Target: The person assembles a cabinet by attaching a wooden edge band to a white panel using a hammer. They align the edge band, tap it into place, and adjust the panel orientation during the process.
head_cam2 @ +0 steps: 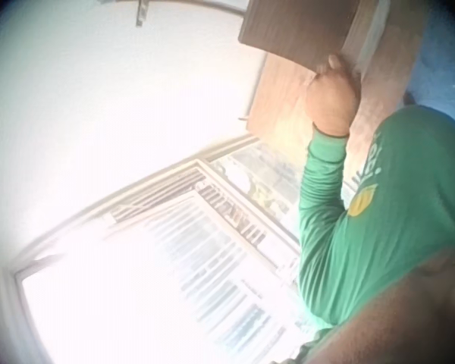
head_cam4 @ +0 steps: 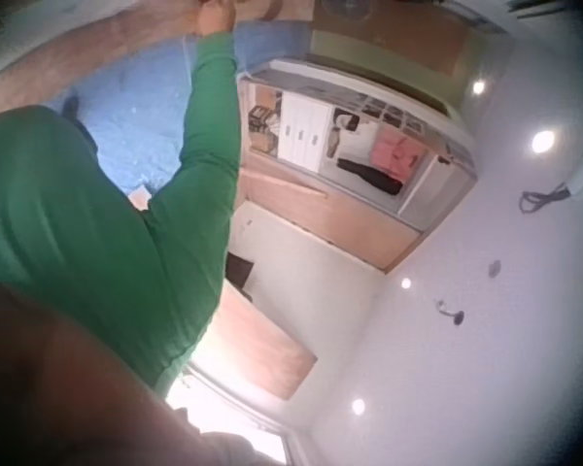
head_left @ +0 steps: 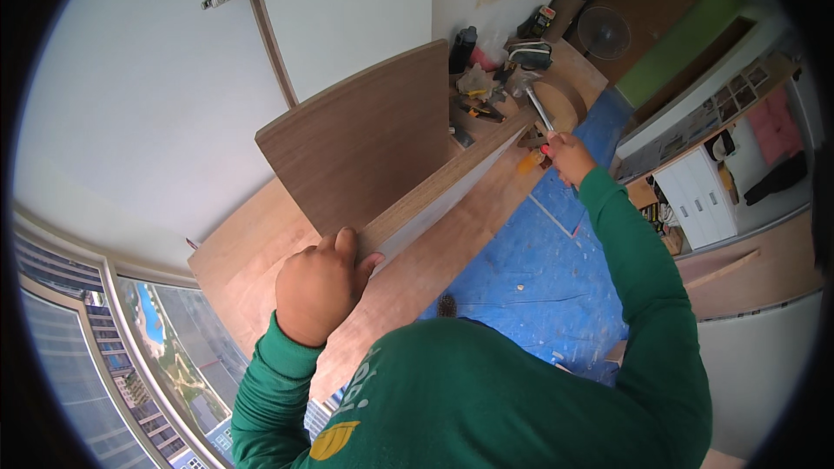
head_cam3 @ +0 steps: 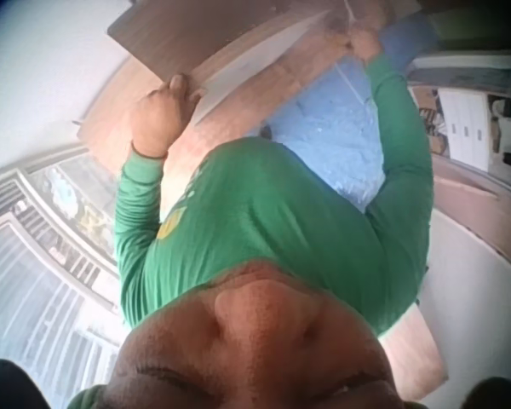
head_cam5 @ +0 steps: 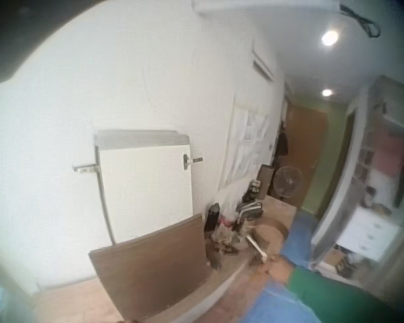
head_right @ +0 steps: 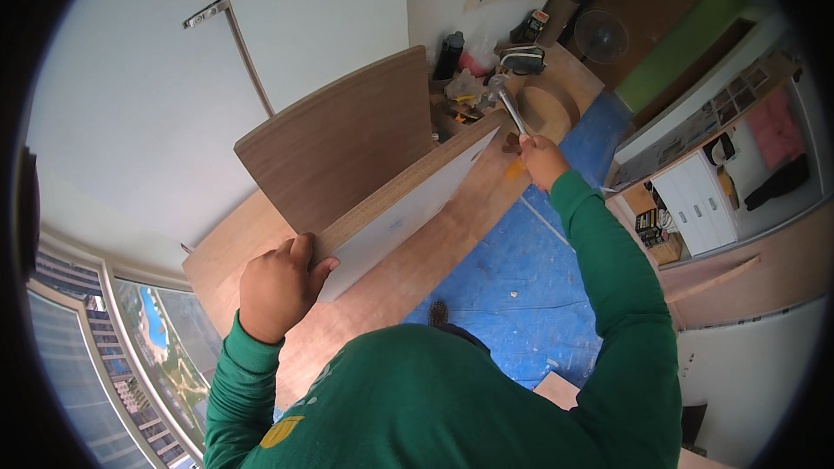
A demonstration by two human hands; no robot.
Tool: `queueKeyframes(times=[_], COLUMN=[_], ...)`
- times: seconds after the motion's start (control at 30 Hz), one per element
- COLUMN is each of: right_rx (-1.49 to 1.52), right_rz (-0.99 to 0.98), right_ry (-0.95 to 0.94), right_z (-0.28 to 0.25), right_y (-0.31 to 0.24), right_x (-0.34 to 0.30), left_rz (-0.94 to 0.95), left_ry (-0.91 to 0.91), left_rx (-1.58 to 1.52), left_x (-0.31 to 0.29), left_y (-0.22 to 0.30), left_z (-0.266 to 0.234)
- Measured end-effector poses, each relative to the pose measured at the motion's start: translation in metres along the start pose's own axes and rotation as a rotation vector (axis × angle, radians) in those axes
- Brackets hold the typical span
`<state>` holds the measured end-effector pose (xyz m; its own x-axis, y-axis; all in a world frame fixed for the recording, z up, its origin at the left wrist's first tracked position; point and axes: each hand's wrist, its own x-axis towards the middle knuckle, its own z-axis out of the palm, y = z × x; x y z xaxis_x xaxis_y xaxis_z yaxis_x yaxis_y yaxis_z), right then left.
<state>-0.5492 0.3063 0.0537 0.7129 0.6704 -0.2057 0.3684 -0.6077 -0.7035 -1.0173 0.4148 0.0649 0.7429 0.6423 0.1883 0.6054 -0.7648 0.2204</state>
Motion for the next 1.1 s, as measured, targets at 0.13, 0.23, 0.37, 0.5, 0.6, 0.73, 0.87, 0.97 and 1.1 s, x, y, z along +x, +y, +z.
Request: queueKeyframes(times=[0.13, 0.23, 0.37, 0.5, 0.6, 0.73, 0.87, 0.97, 1.1], right_rx=[0.261, 0.303, 0.176, -0.054, -0.129, -0.288, -0.233, -0.244, -0.354], right_rz=[-0.027, -0.217, -0.310, -0.159, -0.250, -0.404, -0.381, -0.449, -0.466], right_ry=[0.058, 0.136, 0.006, 0.020, 0.079, 0.108, 0.127, 0.185, 0.110], right_z=[-0.029, -0.050, -0.073, -0.067, -0.060, -0.053, -0.059, -0.058, -0.051], right_y=[-0.011, -0.027, -0.045, -0.043, -0.027, -0.004, -0.001, -0.009, -0.023], right_x=[-0.028, -0.044, -0.075, -0.081, -0.074, -0.062, -0.053, -0.049, -0.050], left_rz=[-0.052, -0.053, -0.059, -0.001, -0.007, -0.008, -0.021, -0.052, -0.042], left_ry=[-0.049, -0.054, -0.052, 0.062, 0.046, 0.050, 0.033, -0.022, -0.007], left_rx=[-0.021, -0.013, -0.017, 0.010, 0.003, -0.007, 0.001, -0.012, -0.016], left_x=[-0.005, -0.005, -0.007, -0.007, -0.008, -0.007, -0.007, -0.007, -0.008], left_y=[0.009, 0.010, 0.010, 0.010, 0.010, 0.009, 0.009, 0.011, 0.012], left_z=[-0.002, -0.002, 0.000, 0.002, 0.002, 0.001, 0.001, 0.000, -0.001])
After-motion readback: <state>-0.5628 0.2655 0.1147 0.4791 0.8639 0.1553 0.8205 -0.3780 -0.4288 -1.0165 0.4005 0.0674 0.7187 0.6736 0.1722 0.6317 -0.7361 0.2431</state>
